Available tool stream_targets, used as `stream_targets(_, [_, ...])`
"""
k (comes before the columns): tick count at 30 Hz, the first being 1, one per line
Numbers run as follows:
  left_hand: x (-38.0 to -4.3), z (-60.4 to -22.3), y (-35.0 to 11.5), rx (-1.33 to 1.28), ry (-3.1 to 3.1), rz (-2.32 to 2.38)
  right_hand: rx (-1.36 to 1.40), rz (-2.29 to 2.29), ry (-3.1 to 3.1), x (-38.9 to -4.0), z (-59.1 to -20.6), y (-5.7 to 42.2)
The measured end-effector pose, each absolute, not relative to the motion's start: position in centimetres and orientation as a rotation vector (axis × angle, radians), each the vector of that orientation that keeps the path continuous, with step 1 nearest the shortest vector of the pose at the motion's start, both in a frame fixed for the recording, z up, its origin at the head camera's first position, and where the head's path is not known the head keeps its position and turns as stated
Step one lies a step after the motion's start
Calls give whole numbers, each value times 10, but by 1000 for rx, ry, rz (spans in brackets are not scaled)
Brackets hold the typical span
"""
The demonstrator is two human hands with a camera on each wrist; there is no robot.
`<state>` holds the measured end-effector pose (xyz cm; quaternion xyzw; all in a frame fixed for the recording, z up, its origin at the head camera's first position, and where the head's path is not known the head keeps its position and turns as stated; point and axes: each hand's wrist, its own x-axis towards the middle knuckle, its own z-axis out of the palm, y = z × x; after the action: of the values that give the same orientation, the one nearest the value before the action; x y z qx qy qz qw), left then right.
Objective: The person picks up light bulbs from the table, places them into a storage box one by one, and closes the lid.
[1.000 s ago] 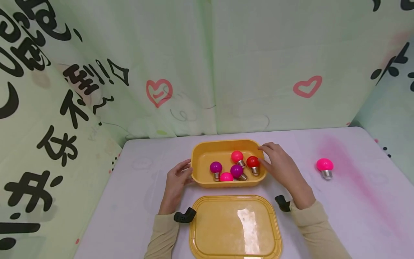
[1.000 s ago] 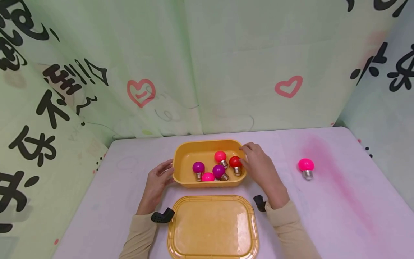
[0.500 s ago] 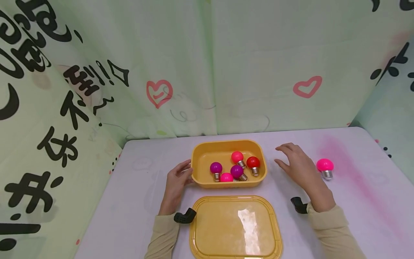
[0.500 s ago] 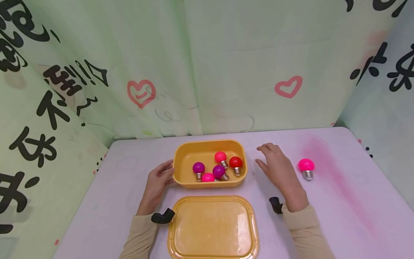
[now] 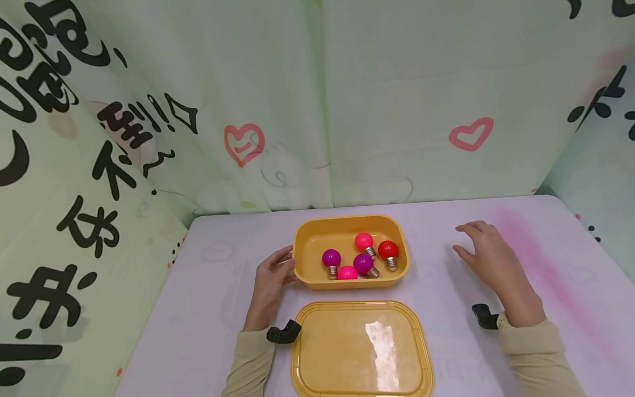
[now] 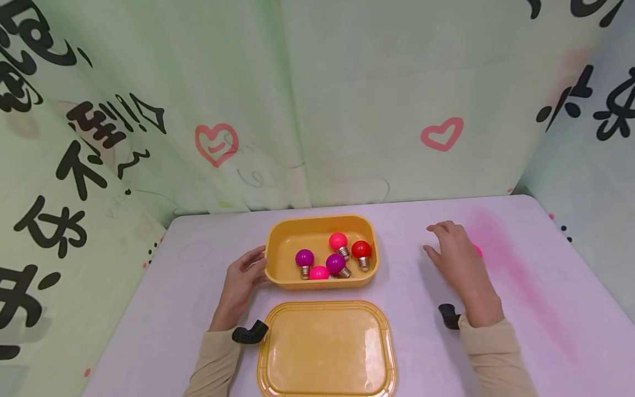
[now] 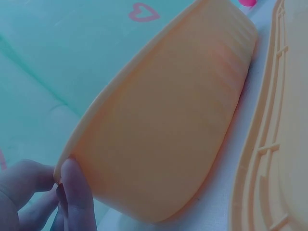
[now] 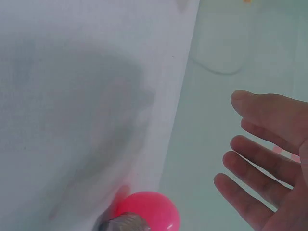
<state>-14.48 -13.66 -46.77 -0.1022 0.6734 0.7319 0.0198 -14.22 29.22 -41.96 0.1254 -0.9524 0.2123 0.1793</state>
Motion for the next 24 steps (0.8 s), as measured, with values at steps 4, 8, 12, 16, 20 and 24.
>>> stream_targets(4, [-145, -468, -137, -316, 2084, 2268, 260, 643, -2733, -141, -422, 304])
stream_targets(8, [-144, -468, -137, -316, 2079, 2264, 182, 671, -2748, -140, -425, 314])
stream_targets(12, [-143, -467, -137, -315, 2078, 2264, 163, 678, -2745, -139, -430, 320])
stream_targets(16, [-144, -467, -137, -312, 2085, 2261, 151, 679, -2746, -139, -434, 323])
stream_targets(20, [-144, -467, -137, -301, 2083, 2268, 118, 672, -2785, -139, -438, 328])
stream_targets(24, [-145, -468, -138, -297, 2078, 2275, 96, 668, -2803, -138, -441, 332])
